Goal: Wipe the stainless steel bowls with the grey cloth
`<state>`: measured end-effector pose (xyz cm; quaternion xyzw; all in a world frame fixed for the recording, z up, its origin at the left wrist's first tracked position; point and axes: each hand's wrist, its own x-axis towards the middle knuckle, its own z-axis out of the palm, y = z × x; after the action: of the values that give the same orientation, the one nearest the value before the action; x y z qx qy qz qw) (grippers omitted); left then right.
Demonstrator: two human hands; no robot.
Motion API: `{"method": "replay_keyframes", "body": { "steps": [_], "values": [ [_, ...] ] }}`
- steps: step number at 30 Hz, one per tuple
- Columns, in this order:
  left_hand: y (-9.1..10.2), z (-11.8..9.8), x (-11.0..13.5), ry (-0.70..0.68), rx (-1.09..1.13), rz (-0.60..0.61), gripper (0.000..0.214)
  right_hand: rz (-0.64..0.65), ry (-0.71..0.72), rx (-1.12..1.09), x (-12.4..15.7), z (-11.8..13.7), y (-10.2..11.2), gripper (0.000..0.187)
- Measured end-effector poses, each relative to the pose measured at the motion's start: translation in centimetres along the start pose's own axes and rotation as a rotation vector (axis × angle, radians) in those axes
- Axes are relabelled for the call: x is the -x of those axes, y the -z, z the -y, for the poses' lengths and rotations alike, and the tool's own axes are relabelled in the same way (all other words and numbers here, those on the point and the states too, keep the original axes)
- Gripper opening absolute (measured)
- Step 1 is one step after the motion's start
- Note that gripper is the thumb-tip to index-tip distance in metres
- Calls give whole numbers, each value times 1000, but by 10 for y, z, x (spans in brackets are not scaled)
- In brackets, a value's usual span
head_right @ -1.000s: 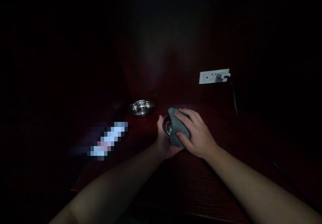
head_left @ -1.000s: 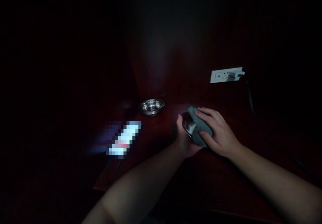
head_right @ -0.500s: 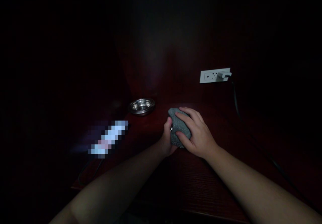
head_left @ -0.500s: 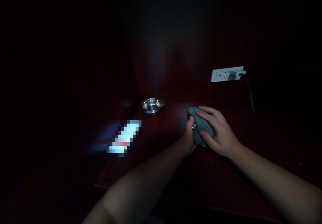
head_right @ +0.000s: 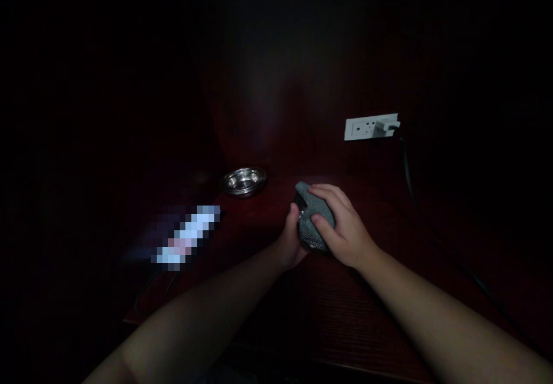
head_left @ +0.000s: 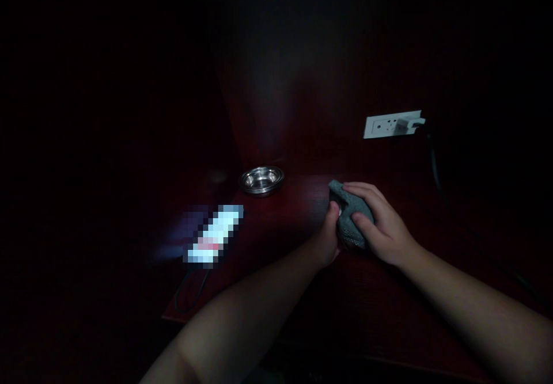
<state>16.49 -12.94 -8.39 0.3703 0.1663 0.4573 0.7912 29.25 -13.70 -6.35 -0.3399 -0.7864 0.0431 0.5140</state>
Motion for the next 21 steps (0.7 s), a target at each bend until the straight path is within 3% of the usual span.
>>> {"method": "replay_keyframes", "body": {
  "steps": [11, 21],
  "values": [
    [13, 8, -3, -67, -45, 61, 69, -66, -231, -157, 2, -9, -3, 41],
    [6, 4, 0, -39, -10, 47, 70, -65, -291, -204, 3, -10, -3, 44]
  ]
}}
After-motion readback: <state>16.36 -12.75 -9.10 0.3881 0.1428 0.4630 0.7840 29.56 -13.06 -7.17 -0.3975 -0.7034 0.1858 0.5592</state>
